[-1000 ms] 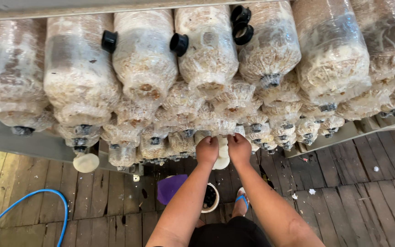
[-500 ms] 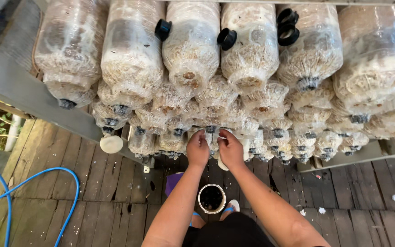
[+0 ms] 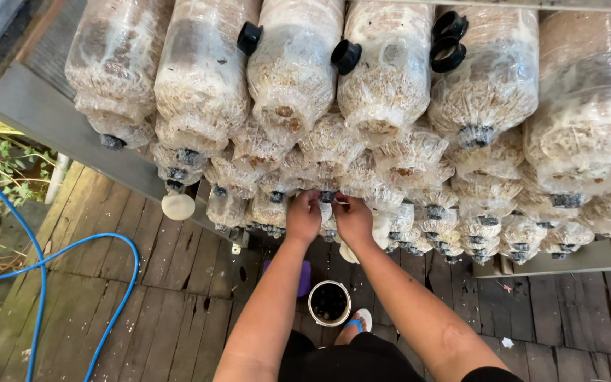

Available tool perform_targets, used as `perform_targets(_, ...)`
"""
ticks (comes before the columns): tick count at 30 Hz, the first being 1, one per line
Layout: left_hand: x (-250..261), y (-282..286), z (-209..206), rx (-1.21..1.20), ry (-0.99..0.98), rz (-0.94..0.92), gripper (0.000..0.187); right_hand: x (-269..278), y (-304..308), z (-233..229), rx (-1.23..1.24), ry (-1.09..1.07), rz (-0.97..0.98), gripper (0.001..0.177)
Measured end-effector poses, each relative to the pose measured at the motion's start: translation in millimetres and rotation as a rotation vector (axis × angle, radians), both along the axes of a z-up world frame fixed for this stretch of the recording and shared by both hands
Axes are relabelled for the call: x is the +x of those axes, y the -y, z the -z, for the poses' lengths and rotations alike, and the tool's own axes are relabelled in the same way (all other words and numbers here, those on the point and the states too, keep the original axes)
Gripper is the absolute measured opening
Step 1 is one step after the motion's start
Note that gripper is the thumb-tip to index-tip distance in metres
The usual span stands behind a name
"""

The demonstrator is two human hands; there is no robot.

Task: The person harvests mushrooms by hand from a rack of substrate bags, pulling individual mushrooms and placing them into a bucket below.

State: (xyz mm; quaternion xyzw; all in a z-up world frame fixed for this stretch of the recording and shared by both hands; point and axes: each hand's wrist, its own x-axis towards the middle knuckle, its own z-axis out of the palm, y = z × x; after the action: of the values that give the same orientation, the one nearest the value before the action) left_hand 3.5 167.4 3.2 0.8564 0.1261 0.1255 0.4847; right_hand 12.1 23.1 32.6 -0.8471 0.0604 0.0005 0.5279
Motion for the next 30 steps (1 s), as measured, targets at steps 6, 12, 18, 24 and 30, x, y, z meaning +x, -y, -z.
perform_targets(6,-15.7,-6.2,-56.7,0.087,-0.072,0.225,0.041,-11.7,-11.5,-37.9,0.0,0.0,0.005,0.024)
perform_targets(12,5.1,-21.4,-25.4,0.329,-0.137,0.351,0.03,-3.4,-23.8,-26.9,-0.089,-0.003,0.029,0.021)
perform_targets(18,6.0,-30.3,-16.3,0.278,-0.049,0.481,0.03,-2.1,-21.5,6.4,-0.156,0.159,0.046,0.017)
perform_targets(24,-10.4,-24.9,-25.7,0.287,0.162,0.425,0.026,-36.8,-37.4,-27.1,-0.425,0.521,0.024,0.007)
perform_targets(30,-19.0,-22.7,-45.0,-0.034,-0.088,0.315,0.015,-28.8,-24.8,-6.2,-0.04,0.322,0.064,0.01)
